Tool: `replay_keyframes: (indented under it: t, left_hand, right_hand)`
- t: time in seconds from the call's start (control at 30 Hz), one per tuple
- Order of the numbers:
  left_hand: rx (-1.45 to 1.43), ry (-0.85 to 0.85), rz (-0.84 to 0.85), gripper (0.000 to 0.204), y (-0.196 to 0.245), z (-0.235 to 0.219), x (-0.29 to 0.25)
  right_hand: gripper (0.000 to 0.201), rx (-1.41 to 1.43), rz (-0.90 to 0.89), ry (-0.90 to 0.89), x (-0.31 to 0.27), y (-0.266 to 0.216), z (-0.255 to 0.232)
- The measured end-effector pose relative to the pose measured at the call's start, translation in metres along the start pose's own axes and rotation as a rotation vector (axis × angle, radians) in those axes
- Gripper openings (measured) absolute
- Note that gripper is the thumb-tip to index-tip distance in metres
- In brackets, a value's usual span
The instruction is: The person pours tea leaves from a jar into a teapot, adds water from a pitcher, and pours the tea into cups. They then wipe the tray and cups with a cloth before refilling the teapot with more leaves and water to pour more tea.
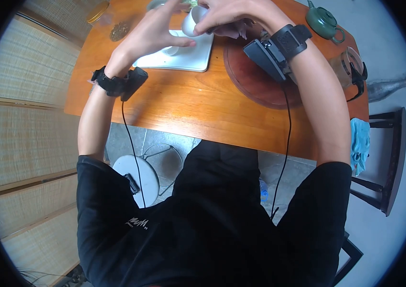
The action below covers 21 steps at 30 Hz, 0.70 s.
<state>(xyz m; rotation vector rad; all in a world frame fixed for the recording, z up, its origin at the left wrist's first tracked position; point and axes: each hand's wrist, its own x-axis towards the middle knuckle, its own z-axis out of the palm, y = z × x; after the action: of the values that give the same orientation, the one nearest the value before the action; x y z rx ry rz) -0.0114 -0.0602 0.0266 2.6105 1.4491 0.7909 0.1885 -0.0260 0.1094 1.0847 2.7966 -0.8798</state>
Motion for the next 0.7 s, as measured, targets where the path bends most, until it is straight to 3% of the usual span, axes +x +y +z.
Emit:
replay_keyframes:
  t: [0.17, 0.27, 0.37, 0.4, 0.43, 0.5, 0.53, 0.57, 0.63, 0.7]
  left_hand:
    - [-0.202, 0.162, 0.107, 0.088, 0.010, 0.021, 0.006]
    - [-0.133, 0.220, -0.006, 0.084, 0.020, 0.017, 0.003]
    - [-0.523, 0.440, -0.095, 0.062, 0.006, 0.013, -0.011]
    - [-0.780, 0.248, -0.424, 0.065, 0.008, 0.000, -0.021]
    - [-1.063, 0.338, -0.409, 0.060, 0.009, 0.001, -0.026]
    - [-1.624, 0.513, -0.367, 0.049, 0.010, 0.006, -0.043]
    - [-1.843, 0.522, -0.295, 0.035, 0.023, 0.004, -0.051]
    - [-1.932, 0.481, -0.316, 0.039, 0.023, 0.010, -0.062]
    - [-1.911, 0.555, -0.404, 0.053, 0.040, 0.021, -0.071]
    - [-1.904, 0.577, -0.446, 0.056, 0.056, 0.029, -0.074]
  right_hand:
    - [0.034, -0.022, 0.021, 0.043, -0.013, -0.014, 0.003]
    - [0.039, -0.031, 0.213, -0.019, -0.005, -0.011, 0.007]
    - [0.041, 0.465, 0.089, 0.235, -0.020, 0.007, 0.015]
    - [0.044, 0.596, 0.005, 0.293, -0.024, 0.022, 0.021]
    - [0.049, 0.719, -0.086, 0.341, -0.028, 0.037, 0.027]
    - [0.033, 0.804, -0.190, 0.562, -0.033, 0.057, 0.064]
    - [0.026, 0.847, -0.301, 0.715, -0.029, 0.052, 0.084]
    - [0.026, 0.782, -0.275, 0.665, -0.040, 0.048, 0.094]
    - [0.019, 0.942, -0.222, 0.825, -0.049, 0.017, 0.120]
    - [0.017, 0.612, -0.333, 0.967, -0.057, 0.004, 0.131]
